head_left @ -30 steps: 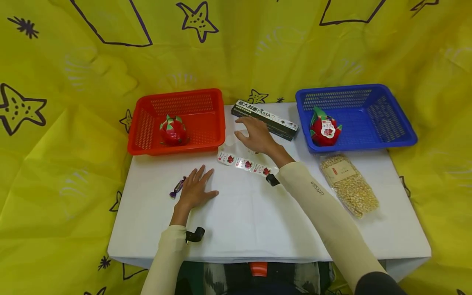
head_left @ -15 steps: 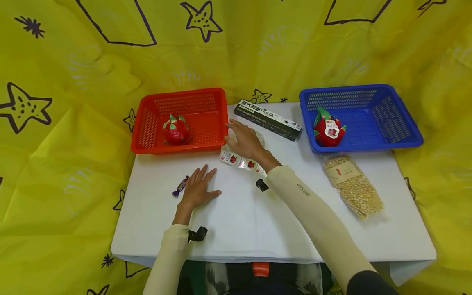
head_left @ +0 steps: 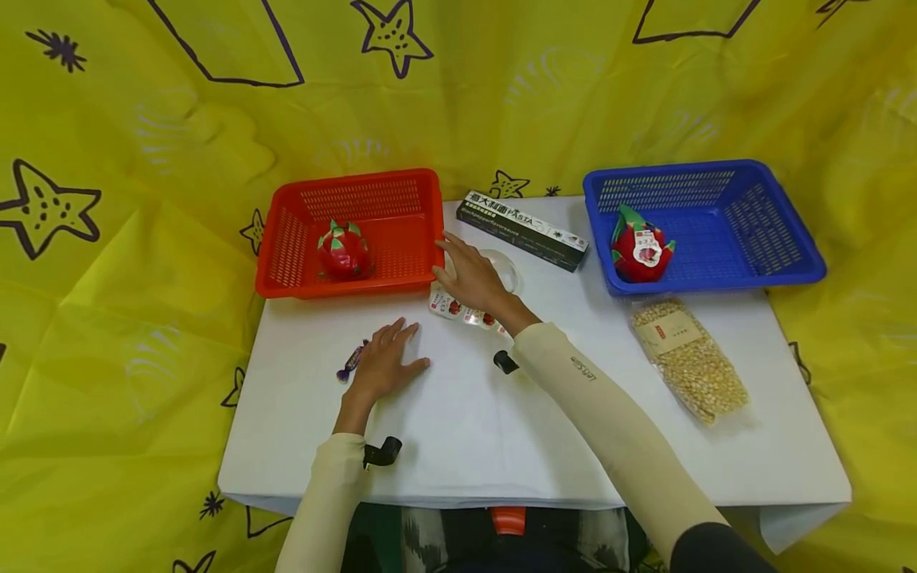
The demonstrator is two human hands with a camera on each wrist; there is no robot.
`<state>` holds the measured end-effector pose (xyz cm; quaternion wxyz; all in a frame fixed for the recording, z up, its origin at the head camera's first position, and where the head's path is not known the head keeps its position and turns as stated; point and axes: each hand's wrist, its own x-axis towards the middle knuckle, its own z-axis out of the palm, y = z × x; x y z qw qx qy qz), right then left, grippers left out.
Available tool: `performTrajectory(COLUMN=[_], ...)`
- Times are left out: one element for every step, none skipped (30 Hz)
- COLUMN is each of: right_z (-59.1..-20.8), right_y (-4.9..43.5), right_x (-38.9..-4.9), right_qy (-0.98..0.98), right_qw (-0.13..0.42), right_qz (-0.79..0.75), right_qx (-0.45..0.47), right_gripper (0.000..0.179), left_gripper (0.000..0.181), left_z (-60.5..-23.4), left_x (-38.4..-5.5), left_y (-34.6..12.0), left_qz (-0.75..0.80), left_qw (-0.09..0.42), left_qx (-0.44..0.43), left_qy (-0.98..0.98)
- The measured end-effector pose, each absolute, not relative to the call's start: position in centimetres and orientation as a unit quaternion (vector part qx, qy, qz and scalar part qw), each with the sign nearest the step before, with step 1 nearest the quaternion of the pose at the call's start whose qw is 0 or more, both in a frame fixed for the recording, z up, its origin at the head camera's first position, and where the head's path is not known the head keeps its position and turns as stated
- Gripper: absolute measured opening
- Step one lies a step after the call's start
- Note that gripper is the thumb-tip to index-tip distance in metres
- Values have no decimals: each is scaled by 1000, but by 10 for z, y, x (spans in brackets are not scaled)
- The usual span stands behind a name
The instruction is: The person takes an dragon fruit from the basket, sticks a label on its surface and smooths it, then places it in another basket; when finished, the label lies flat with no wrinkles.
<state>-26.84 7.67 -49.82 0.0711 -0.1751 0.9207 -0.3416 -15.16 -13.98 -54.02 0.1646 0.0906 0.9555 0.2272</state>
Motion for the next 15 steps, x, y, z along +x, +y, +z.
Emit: performTrajectory(right_z=[-498,-498,-497,-497,-497,-497,-496,-496,-496,-496,-496,-495,-495,-494,-494], right_y=[77,77,78,78,78,78,78,78,78,77,78,77,77,77,77], right_x=[-269,-269,-269,-269,-269,-269,-269,-269,-269,-269,-269,-269,-269,-269,-268], right_qy=[921,921,921,921,921,920,919,918,918,917,917,916,916,915,915], right_qw=[72,74,77,79,81,84,87,89,91,92,95,98,101,103,105], right_qz=[-342,-342,-342,-342,-342,-343,-344,-347,-349,-350,-350,-352,-352,-353,-352], right_qx=[-174,-173,-171,-170,-170,-170,-169,-169,-168,-168,-167,-165,-165,-165,-166], right_gripper=[61,61,62,62,62,62,63,63,63,63,63,63,63,64,64], left_gripper=[71,66,62,56,51,46,42,38,36,33,32,31,31,32,33], left_z=[-537,-534,-529,-524,-518,-511,-504,-498,-492,-486,-481,-477,-474,-471,-469], left_x=[-153,-155,-156,-157,-159,-162,-165,-169,-174,-179,-185,-192,-199,-205,-212], left_y=[-140,-141,-142,-143,-145,-146,-148,-150,-152,-154,-156,-159,-162,-165,-169], left_qz=[241,254,269,281,292,299,304,307,308,308,306,304,304,302,297], left_qw=[148,126,100,73,45,15,-17,-48,-76,-98,-116,-128,-136,-138,-138], left_qx=[92,93,95,95,95,93,96,96,99,101,102,103,103,100,98], left_qy=[955,954,953,952,951,949,948,946,943,941,939,938,937,938,940])
